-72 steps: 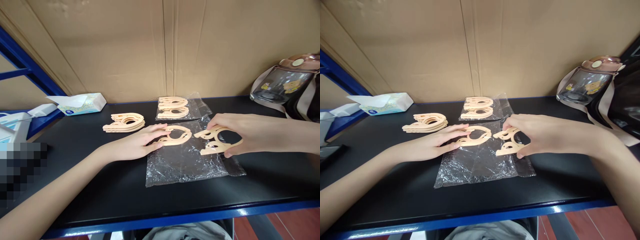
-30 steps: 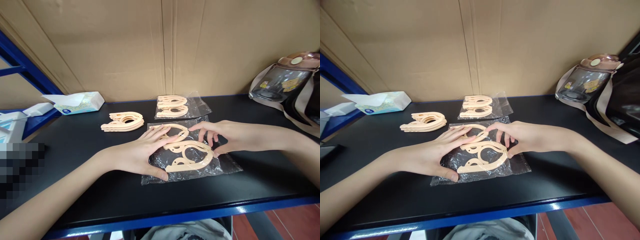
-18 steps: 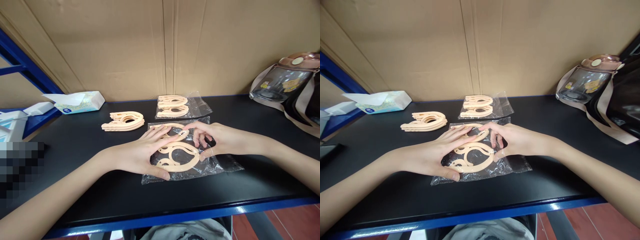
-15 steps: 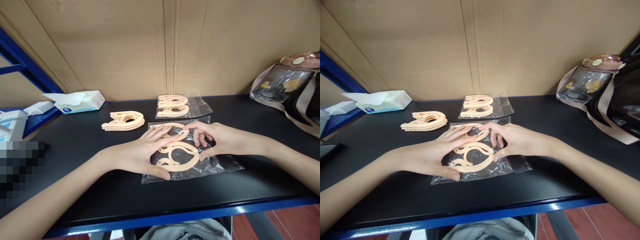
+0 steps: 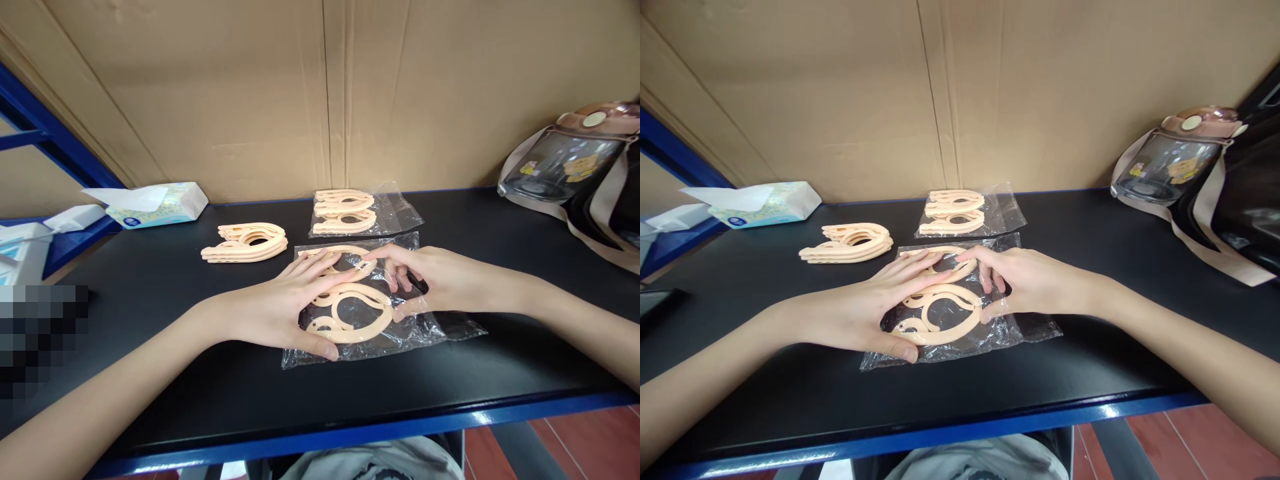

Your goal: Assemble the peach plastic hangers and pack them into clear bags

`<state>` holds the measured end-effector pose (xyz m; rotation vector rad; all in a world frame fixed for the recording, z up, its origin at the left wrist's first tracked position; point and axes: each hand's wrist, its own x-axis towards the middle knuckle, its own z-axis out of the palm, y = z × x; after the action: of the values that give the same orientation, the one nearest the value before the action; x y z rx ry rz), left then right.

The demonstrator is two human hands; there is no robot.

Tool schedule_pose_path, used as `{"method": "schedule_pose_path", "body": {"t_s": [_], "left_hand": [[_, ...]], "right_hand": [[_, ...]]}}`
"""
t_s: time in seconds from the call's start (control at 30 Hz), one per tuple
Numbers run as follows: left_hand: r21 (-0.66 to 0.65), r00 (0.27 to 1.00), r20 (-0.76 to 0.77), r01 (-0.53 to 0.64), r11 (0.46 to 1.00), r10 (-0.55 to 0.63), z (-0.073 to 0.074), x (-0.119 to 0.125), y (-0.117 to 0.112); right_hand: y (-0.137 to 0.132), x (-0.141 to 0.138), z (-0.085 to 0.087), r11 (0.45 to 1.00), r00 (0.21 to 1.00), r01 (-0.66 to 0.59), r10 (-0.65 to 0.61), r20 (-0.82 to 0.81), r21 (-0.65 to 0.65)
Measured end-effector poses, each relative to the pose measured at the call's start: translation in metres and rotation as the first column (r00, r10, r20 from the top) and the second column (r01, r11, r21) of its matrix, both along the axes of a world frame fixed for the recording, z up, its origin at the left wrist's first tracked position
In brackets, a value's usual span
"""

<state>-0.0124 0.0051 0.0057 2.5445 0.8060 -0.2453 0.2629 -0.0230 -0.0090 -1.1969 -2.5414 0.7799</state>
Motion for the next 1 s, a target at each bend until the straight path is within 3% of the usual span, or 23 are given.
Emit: {"method": "schedule_pose_path", "body": {"t_s": [0.2,0.37,0.47,0.57,0.7,0.8,1.0], "left_hand": [[-0.013,1.0,-0.015,-0.004,1.0,0.004,0.003,-0.003,0.001],[-0.01,0.999,-0.048,-0.016,1.0,0.016,0.009,-0.004,0.001],[0.019,0.999,-0.036,-0.007,1.0,0.008,0.014,-0.007,0.004],[0.104,0.996,0.044,-0.083,0.991,0.079,0.021,-0.015,0.012],[0.203,0.967,0.092,-0.251,0.946,0.237,0.028,-0.036,0.035],[0.24,0.931,0.013,-0.357,0.903,0.365,0.028,-0.061,0.057],[0.263,0.894,-0.109,-0.396,0.88,0.435,0.024,-0.1,0.086]], "right_hand": [[0.002,0.004,0.008,0.994,0.997,-0.014,0.005,-0.081,-0.108],[0.004,0.012,0.008,0.99,0.985,0.044,-0.066,-0.161,-0.136],[0.008,0.014,0.003,0.975,0.94,0.12,-0.172,-0.296,-0.186],[0.013,0.014,0.0,0.936,0.854,0.245,-0.331,-0.401,-0.253],[0.016,0.015,0.003,0.898,0.828,0.318,-0.419,-0.373,-0.304],[0.016,0.016,0.004,0.897,0.846,0.292,-0.404,-0.348,-0.332],[0.015,0.018,-0.001,0.926,0.899,0.315,-0.361,-0.248,-0.209]]}}
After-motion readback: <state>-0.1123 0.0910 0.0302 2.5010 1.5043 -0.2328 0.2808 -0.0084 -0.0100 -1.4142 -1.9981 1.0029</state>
